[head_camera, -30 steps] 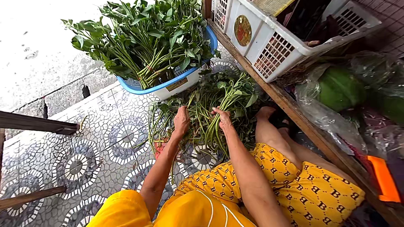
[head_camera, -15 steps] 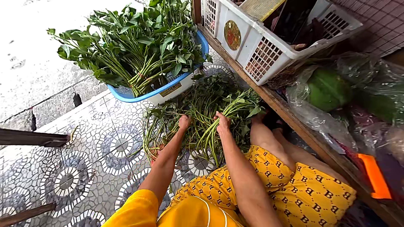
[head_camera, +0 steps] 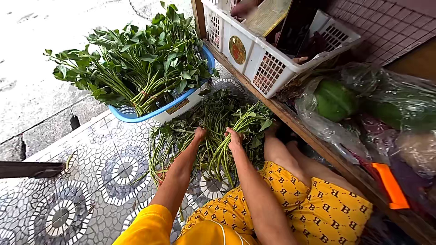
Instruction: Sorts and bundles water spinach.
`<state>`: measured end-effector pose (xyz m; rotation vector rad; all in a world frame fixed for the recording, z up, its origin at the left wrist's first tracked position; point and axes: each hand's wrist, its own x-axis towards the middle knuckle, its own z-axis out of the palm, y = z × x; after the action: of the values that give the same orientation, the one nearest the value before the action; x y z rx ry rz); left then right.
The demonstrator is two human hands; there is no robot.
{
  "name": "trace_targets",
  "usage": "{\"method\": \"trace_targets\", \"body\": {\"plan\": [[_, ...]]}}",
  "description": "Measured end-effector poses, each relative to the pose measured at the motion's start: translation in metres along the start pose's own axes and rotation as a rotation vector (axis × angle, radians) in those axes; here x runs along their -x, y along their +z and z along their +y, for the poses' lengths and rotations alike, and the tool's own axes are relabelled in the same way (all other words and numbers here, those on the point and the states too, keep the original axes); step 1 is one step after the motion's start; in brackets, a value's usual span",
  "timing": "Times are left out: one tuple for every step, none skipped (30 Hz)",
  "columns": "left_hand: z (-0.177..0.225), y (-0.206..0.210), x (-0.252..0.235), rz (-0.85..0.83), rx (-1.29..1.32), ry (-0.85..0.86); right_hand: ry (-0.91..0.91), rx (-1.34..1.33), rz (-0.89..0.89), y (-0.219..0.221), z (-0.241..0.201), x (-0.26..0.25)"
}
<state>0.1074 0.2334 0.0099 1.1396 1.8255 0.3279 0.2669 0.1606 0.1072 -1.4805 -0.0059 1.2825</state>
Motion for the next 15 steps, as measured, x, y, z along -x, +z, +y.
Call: {"method": "trace_targets", "body": {"plan": [[0.005,0.001,0.001,0.002,-0.015,0.035,-0.005,-0.006,0.004,-0.001,-0.003,0.001],[0.013,0.0,0.006,0.024,-0.054,0.083,-0.01,-0.013,0.009,-0.001,-0.004,0.0],[0.024,-0.005,0.018,0.071,-0.094,0.154,-0.013,-0.016,0.016,0.0,-0.004,-0.001],[0.035,-0.013,0.035,0.133,-0.116,0.259,-0.011,-0.016,0.02,0.001,-0.003,-0.002],[0.044,-0.022,0.057,0.201,-0.146,0.377,-0.012,-0.014,0.022,0.002,-0.001,-0.002],[0.053,-0.032,0.076,0.284,-0.194,0.493,-0.015,-0.016,0.024,0.003,0.0,-0.003],[0.06,-0.041,0.09,0.38,-0.245,0.583,-0.017,-0.024,0.022,0.004,0.001,-0.003],[0.062,-0.047,0.094,0.461,-0.29,0.616,-0.021,-0.037,0.023,0.005,0.001,-0.003],[0.057,-0.051,0.091,0.489,-0.311,0.588,-0.019,-0.045,0.024,0.005,0.002,-0.003],[0.044,-0.053,0.085,0.439,-0.306,0.498,-0.015,-0.044,0.022,0.005,0.003,-0.003],[0.026,-0.054,0.077,0.355,-0.256,0.381,-0.011,-0.031,0.018,0.005,0.006,-0.003],[0.01,-0.057,0.072,0.308,-0.174,0.285,-0.011,-0.014,0.015,0.005,0.008,-0.003],[0.001,-0.06,0.07,0.309,-0.071,0.233,-0.015,-0.004,0.009,0.008,0.006,-0.003],[-0.002,-0.063,0.075,0.323,0.012,0.215,-0.02,-0.004,-0.001,0.01,0.005,-0.002],[-0.007,-0.063,0.083,0.336,0.075,0.216,-0.023,-0.005,-0.007,0.008,0.007,-0.002]]}}
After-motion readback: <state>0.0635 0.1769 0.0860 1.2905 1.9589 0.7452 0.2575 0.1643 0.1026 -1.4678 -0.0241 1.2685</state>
